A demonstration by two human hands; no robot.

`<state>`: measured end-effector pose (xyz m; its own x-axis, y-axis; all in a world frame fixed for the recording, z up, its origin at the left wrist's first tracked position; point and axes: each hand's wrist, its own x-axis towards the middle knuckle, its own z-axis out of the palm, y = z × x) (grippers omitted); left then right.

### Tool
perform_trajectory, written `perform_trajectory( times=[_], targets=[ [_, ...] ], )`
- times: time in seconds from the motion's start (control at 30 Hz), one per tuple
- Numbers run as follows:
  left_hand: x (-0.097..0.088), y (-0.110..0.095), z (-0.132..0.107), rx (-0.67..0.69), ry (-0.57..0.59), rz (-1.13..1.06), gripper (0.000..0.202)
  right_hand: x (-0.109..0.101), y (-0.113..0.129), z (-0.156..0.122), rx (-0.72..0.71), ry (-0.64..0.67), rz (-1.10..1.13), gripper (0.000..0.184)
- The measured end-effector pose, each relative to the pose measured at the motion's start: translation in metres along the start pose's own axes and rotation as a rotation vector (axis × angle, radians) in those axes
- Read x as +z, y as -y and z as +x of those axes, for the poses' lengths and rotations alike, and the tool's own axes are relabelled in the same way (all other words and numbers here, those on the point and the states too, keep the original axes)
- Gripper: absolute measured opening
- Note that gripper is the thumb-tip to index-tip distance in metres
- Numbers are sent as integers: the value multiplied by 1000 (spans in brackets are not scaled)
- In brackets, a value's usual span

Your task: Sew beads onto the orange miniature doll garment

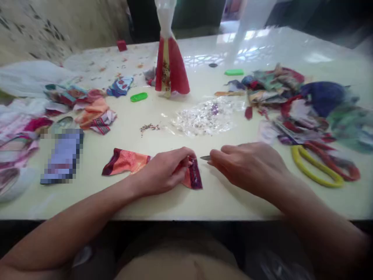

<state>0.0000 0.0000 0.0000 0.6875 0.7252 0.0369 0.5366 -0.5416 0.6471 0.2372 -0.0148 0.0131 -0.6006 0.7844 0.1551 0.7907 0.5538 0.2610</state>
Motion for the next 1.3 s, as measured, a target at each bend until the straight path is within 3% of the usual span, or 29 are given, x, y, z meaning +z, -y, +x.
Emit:
perform_trajectory(
  times=[0.17,0.67,0.83,1.0,1.3],
  targets=[
    [1,0,2,-1,-15,8,31,1,6,6,-95,61,59,13],
    [2,2,1,23,-30,-13,31,3,12,9,-113,152,61,17],
    [-1,2,2,64,-93,-46,28,4,13,10,-123,147,48,17],
    [0,1,1,158,-85,32,26,3,13,10,-112,159,69,17],
    [8,6,3,400,-66,380,27,0,14,11,-97,196,83,19]
  ],
)
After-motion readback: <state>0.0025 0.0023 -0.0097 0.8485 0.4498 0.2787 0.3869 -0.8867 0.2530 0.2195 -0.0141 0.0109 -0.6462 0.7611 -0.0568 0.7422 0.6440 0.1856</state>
